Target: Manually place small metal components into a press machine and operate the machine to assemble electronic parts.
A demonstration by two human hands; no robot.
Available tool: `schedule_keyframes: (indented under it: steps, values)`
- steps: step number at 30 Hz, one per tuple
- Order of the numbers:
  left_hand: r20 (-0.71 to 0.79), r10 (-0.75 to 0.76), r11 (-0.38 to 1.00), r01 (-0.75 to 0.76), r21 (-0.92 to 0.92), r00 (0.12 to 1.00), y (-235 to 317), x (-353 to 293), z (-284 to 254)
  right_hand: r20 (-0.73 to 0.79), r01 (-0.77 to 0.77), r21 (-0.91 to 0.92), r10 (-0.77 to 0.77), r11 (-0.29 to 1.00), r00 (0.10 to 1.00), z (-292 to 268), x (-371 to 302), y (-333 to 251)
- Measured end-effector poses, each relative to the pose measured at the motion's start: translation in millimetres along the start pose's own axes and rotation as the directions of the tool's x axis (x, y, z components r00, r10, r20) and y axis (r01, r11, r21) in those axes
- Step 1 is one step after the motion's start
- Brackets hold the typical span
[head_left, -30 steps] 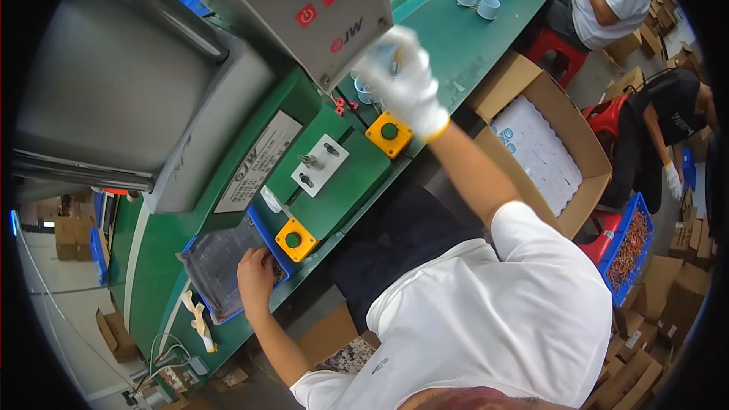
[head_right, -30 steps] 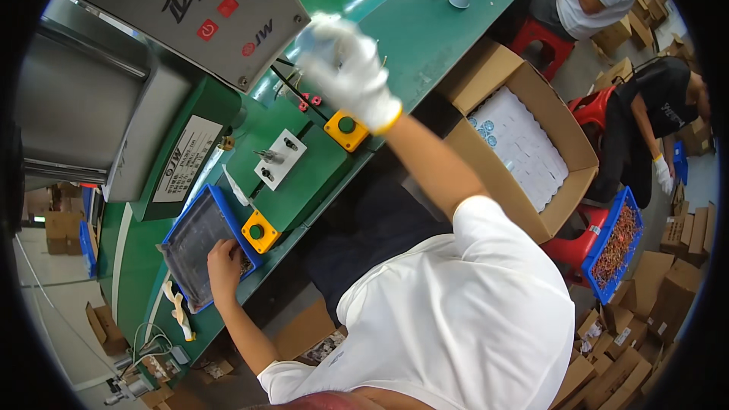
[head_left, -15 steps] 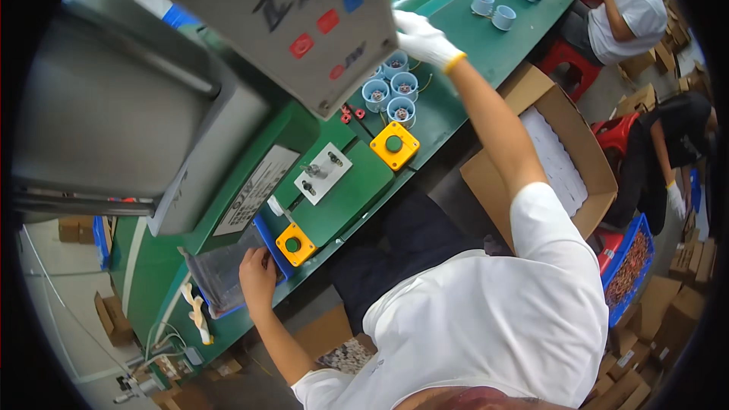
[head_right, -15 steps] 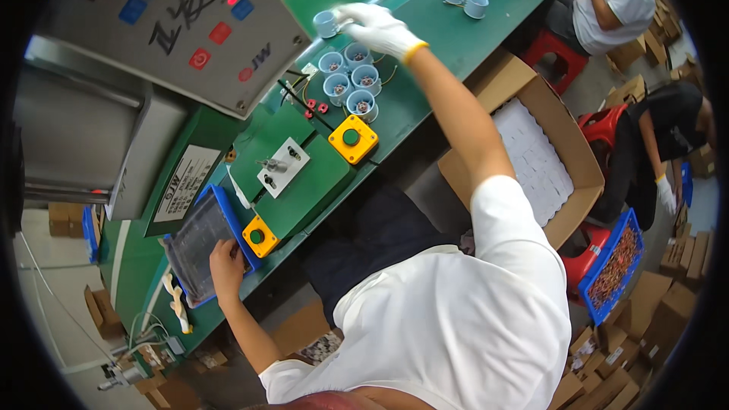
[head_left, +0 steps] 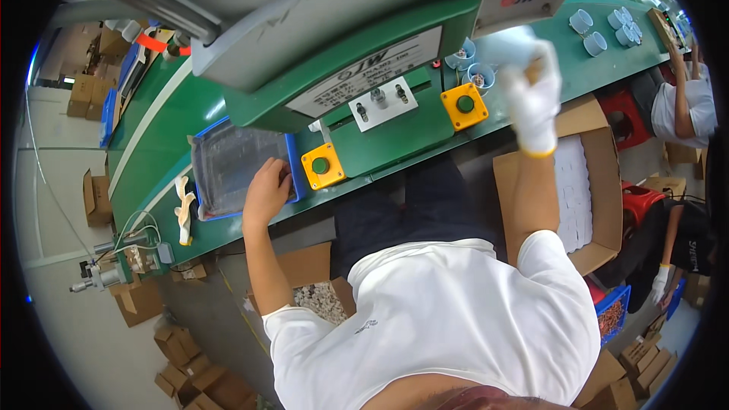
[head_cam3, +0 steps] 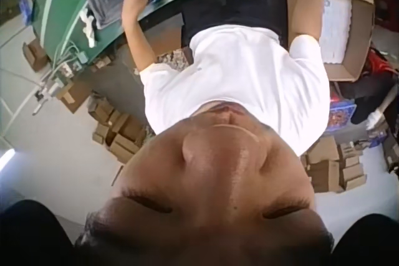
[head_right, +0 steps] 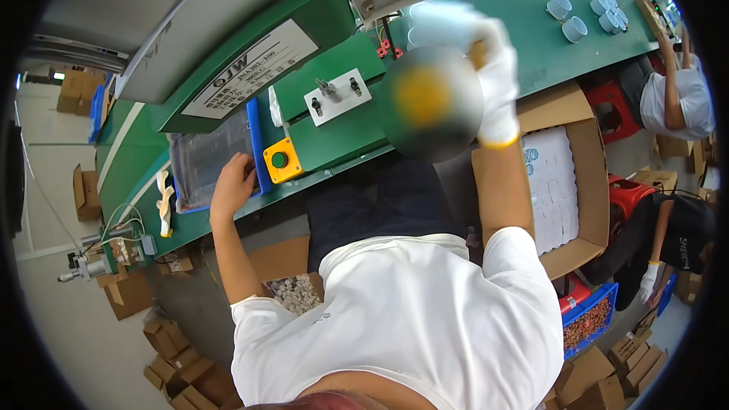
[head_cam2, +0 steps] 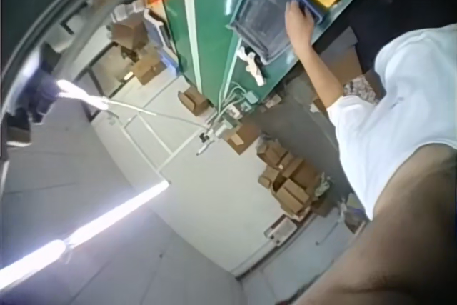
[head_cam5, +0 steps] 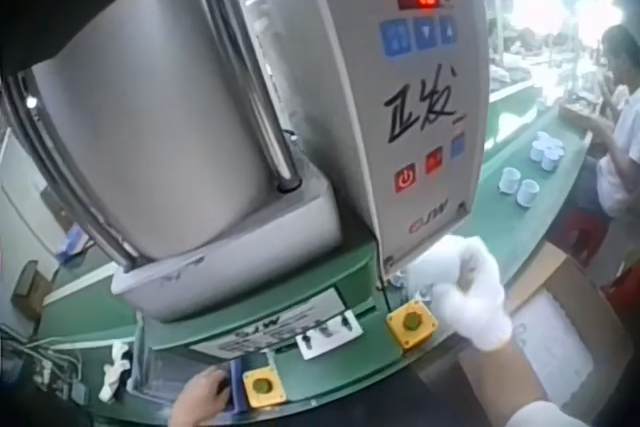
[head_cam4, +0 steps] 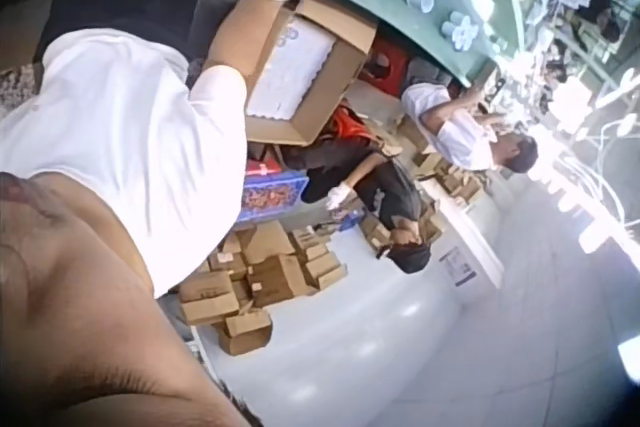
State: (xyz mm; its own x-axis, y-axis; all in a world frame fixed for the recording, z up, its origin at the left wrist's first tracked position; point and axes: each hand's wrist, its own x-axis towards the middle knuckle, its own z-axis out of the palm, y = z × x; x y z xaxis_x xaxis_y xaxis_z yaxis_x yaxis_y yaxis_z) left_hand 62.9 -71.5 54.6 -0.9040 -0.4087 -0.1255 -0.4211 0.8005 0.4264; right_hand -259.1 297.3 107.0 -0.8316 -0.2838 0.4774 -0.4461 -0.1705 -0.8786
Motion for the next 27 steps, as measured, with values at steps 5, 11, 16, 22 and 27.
schedule_keyframes:
  steps: [5,11,16,22,27]
  values:
    - [-0.139,0.030,0.996,-0.041,-0.078,0.990,-1.1,-2.1,-3.6,0.190,0.426,-0.164,-0.395,0.890,0.899,76.9,-29.4,-9.3]
    - [-0.297,-0.047,0.957,-0.042,-0.287,0.954,6.2,-19.0,9.7,0.262,0.445,-0.367,-0.369,0.817,0.892,93.4,-27.6,-18.1]
    - [-0.412,-0.127,0.843,-0.121,-0.524,0.902,26.0,-34.0,30.2,0.205,0.287,-0.213,-0.244,0.934,0.948,81.0,-30.5,-18.4]
    - [-0.665,-0.055,0.778,-0.386,-0.496,0.744,62.3,-29.0,63.4,0.355,0.194,-0.499,-0.005,0.845,0.935,74.8,-25.4,-40.4]
    - [-0.651,0.088,0.851,-0.397,-0.345,0.754,86.3,-16.2,71.4,0.306,0.324,-0.498,-0.186,0.805,0.934,101.0,-25.9,-34.0]
